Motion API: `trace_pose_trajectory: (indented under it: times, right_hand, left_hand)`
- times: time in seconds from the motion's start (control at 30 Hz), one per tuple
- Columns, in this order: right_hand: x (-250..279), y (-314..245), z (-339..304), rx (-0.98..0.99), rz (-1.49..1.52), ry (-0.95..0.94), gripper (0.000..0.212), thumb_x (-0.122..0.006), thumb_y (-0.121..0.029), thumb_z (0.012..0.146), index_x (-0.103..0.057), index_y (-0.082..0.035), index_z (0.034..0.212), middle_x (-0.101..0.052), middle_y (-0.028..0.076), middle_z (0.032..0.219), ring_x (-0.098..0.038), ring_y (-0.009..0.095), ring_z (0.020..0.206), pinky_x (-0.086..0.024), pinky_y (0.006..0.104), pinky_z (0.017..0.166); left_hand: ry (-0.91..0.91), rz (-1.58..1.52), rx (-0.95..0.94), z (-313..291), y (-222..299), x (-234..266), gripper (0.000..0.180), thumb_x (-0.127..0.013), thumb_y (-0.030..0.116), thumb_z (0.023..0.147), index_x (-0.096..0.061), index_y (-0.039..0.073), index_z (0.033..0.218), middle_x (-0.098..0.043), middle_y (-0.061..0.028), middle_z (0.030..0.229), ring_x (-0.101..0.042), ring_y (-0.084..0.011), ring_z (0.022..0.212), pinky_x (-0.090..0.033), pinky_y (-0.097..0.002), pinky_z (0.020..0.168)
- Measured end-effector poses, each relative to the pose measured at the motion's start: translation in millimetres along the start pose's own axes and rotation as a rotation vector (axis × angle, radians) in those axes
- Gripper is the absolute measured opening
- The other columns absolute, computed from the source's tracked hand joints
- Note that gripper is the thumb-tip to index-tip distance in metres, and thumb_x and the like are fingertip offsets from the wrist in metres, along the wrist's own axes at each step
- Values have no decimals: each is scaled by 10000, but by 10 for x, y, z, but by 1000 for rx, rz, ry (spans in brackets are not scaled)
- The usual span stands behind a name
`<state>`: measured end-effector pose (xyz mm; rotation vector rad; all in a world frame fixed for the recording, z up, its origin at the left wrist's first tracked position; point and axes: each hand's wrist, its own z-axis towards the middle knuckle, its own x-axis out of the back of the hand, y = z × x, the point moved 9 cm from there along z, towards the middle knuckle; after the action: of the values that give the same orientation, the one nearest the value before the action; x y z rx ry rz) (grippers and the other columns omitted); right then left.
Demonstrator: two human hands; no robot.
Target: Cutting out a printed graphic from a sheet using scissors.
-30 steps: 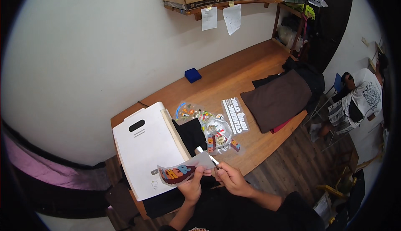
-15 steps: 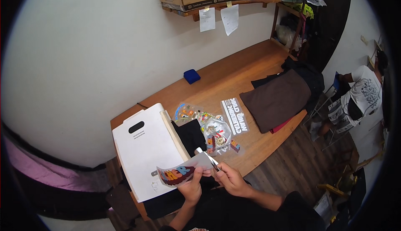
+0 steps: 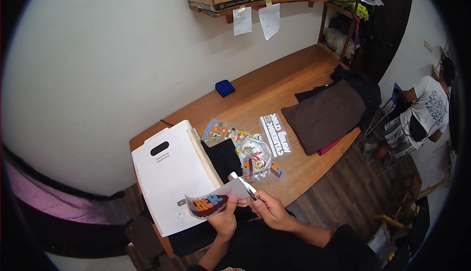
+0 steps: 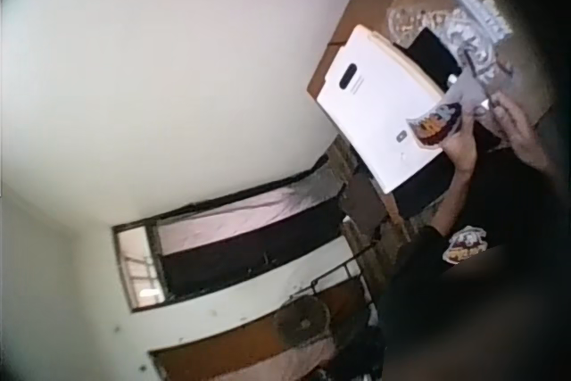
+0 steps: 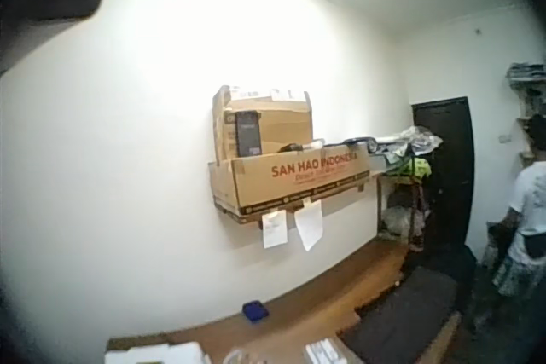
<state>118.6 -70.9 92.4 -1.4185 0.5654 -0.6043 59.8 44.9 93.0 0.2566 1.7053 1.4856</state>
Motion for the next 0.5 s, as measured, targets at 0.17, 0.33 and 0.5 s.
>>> trace_pose_trajectory:
  times: [0.17, 0.33, 0.5]
  right_hand:
    - [10, -2, 9, -9, -9, 11, 140, -430, -145, 881, -431, -11, 838, -445, 35, 601, -404, 81, 546, -351, 238, 488]
    - [0, -10, 8, -15, 19, 1, 144, -425, -151, 883, -431, -13, 842, -443, 34, 600, -405, 82, 544, -351, 238, 485]
    - [-1, 14, -2, -18, 35, -2, 146, -422, -155, 884, -438, -16, 844, -449, 33, 603, -411, 85, 545, -357, 238, 490]
  left_hand:
    - [7, -28, -2, 3, 4, 1, 199, -534, 33, 813, -467, -65, 973, -576, -131, 719, -582, -177, 585, -509, -267, 540]
    - [7, -39, 7, -8, -7, -3, 223, -537, 28, 810, -457, -67, 996, -575, -139, 724, -587, -185, 587, -511, -273, 542]
    - [13, -31, 13, -18, -43, 21, 237, -543, 32, 808, -454, -69, 1004, -574, -146, 727, -589, -191, 579, -514, -275, 537]
